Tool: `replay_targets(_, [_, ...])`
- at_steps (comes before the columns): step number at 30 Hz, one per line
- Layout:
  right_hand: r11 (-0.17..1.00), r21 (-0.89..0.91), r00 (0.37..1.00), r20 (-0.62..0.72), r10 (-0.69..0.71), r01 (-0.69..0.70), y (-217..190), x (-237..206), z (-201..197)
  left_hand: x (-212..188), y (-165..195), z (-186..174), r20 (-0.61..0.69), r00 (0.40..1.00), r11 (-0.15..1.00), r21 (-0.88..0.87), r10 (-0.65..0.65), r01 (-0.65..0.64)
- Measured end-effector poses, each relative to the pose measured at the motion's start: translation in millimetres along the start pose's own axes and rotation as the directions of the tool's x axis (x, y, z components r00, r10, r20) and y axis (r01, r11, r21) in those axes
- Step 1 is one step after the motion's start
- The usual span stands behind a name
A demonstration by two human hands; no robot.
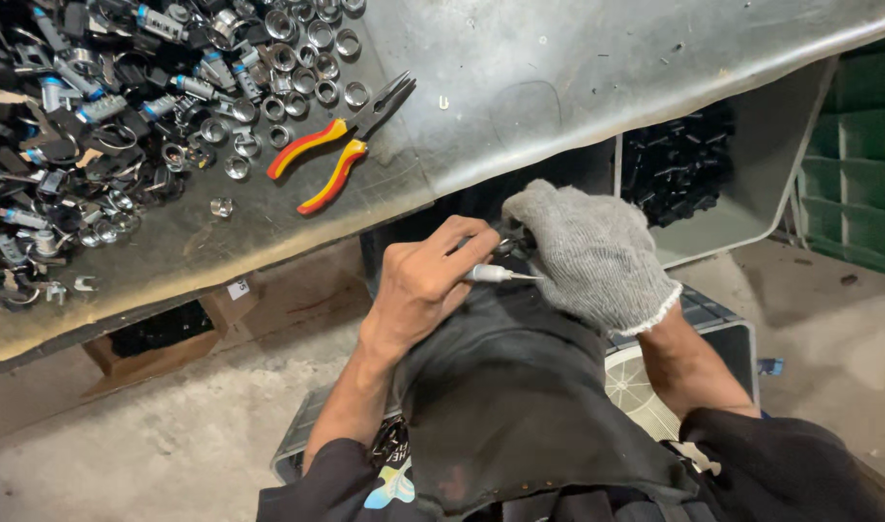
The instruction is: The person sits at a workbench covered with piles of small black cylindrical components and processes them one at a time. They hold a component in a gloved hand, insert a handheld reaming tool into its opening and twist it to work the inside, then set the part aside and pick up the next one, occasionally using pliers lying on the bench.
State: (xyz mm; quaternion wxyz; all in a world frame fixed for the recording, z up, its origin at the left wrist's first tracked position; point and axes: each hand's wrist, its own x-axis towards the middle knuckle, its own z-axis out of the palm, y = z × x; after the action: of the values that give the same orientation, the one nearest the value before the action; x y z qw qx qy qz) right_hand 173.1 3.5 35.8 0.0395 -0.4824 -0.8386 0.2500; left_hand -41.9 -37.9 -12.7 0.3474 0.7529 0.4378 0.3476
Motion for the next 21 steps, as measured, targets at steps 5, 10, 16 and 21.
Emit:
replay_targets(5, [0.952,0.290,0.991,-0.112,-0.071,0.101,6,-1,-2,-5,-16,17,-0.099,0.994,0.980,-0.191,0.037,-0.055])
replay_targets(10, [0.849,0.526,0.983,-0.175,0.051,0.050,-3,-2,-2,-7,-19,39,-0.228,0.973,0.930,-0.353,0.022,-0.103])
replay_targets(16, [0.956,0.263,0.988,-0.114,-0.104,0.131,-9,-2,-5,-19,-10,17,-0.102,0.994,0.996,-0.087,-0.030,0.021])
replay_targets(21, [0.979,0.152,0.988,-0.089,-0.123,0.136,-13,9,15,-26,-10,13,-0.031,0.997,0.986,0.146,-0.077,0.081])
